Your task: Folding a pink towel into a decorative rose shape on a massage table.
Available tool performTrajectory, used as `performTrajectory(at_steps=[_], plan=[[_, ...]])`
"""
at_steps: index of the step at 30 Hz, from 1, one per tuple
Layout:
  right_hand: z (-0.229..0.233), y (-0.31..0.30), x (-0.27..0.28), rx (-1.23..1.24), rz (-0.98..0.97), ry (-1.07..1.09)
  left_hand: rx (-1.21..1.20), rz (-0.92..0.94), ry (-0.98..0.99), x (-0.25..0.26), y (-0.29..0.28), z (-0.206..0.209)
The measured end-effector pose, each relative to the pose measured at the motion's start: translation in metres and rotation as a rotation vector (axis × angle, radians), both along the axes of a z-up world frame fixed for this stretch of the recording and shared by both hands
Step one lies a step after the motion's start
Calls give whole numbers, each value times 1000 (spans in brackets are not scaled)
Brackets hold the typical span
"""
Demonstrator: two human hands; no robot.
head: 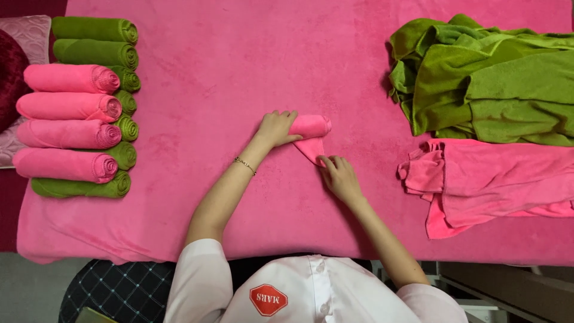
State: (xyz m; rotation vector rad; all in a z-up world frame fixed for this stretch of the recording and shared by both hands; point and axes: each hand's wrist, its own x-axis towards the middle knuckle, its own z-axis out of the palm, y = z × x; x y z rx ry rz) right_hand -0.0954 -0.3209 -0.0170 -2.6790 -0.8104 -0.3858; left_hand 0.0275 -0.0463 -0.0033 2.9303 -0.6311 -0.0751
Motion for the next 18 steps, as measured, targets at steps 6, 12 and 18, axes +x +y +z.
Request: performTrajectory(at_steps=[6, 12, 18], plan=[[10, 12, -2, 26, 11, -25, -39, 2, 35, 0, 2, 6], [-4, 3, 15, 90, 32, -175, -66, 24, 68, -5, 0, 15], [31, 13, 29, 321, 135, -372, 74, 8, -181, -40, -23, -8]])
